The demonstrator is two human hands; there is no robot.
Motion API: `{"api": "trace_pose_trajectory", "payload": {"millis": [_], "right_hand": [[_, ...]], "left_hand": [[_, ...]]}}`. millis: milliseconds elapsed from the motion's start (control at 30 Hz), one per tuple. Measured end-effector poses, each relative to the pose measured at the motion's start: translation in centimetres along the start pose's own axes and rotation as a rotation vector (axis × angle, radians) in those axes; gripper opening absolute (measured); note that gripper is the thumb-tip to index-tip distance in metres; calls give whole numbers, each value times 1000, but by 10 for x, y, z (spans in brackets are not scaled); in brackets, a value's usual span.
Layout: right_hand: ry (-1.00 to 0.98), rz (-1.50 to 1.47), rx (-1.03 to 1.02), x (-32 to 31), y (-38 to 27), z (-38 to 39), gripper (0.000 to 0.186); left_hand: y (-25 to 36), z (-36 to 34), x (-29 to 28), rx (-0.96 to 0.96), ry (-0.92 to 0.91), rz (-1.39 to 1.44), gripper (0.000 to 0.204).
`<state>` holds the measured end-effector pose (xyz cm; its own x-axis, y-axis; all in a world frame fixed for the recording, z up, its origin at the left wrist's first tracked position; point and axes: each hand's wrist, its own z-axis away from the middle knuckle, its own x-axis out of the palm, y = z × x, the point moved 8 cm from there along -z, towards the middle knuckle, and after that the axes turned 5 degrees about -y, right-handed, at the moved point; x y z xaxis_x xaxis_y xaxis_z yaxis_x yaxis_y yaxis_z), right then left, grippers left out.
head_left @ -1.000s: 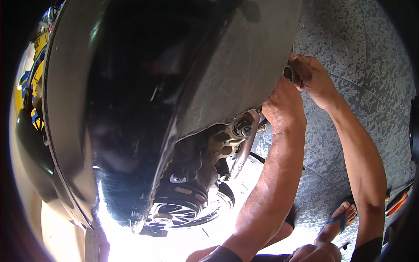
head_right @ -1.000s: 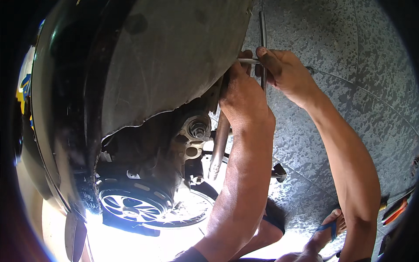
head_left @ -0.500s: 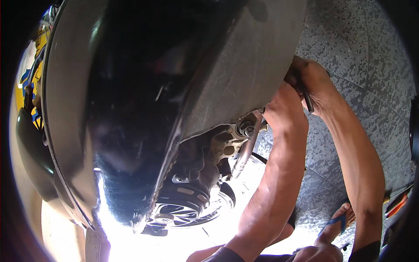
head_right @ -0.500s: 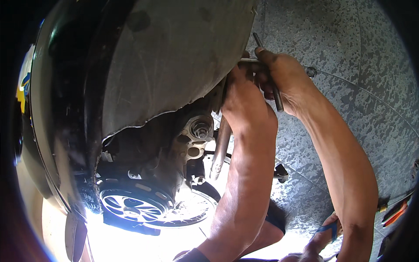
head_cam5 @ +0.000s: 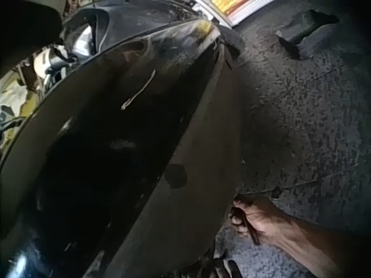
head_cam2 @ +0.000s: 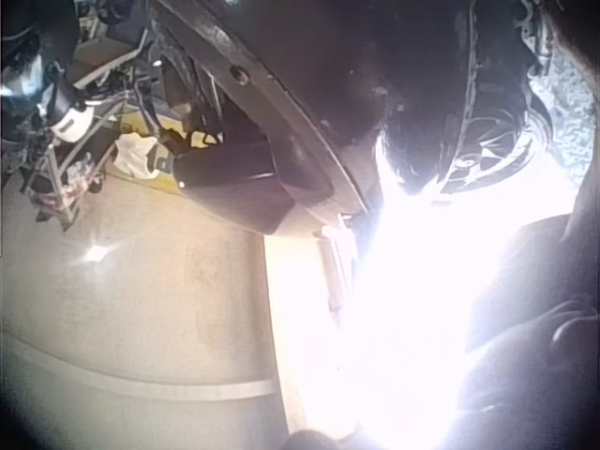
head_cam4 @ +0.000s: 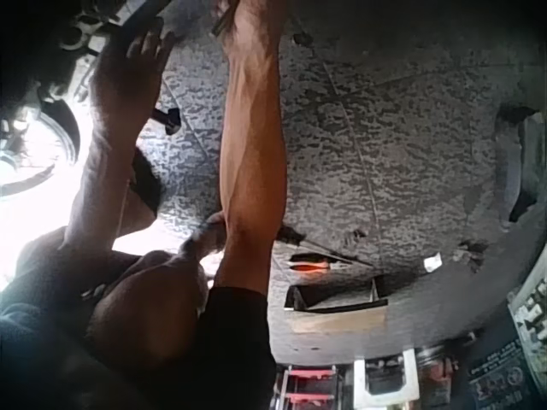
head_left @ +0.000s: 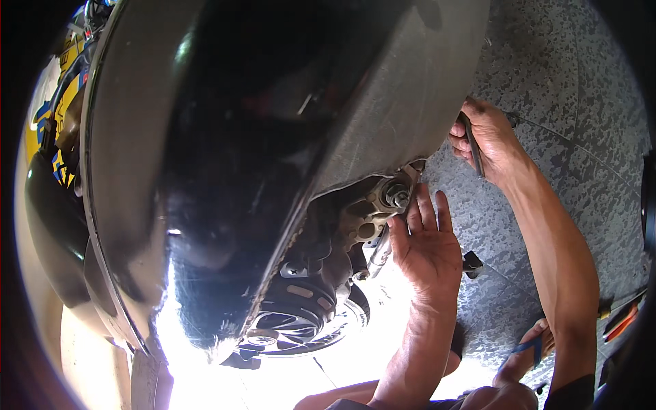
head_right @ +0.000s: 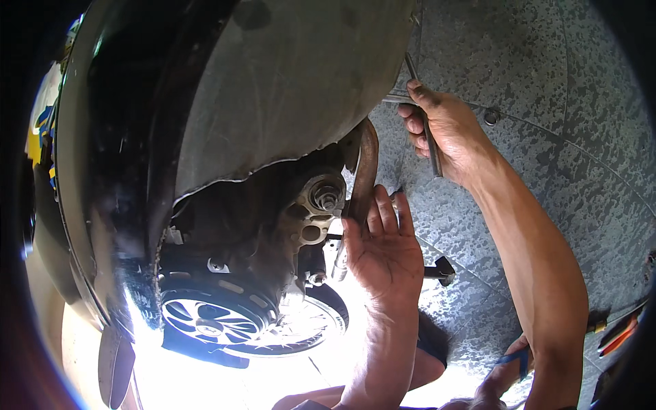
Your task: The person uses a T-handle wrench to unscrew a bolt from a metal bracket on a motorcycle while holding the bracket by hand.
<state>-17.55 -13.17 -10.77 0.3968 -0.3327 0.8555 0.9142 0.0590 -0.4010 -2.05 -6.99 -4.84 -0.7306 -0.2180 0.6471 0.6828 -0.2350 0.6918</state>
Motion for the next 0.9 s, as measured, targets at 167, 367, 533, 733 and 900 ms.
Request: {"api": "trace_pose_trajectory", "payload": {"millis": [167,367,533,733,900], "right_hand": [[32,27,-54,-6,-9,6,41],[59,45,-99,-38,-7,19,43],[97,18,-128,-60,1,36,42],[281,68,-255,-89,-10,71,41],[559,667,-207,-122,-19,108,46]], "left_hand": [[3,1,2,36,-1,13,35],[2,0,0,29,-18,19,35],[3,0,-1,18,-6,27,33],[1,2,1,-7,0,31,30],[2,1,0,-7,11,19,29]]}}
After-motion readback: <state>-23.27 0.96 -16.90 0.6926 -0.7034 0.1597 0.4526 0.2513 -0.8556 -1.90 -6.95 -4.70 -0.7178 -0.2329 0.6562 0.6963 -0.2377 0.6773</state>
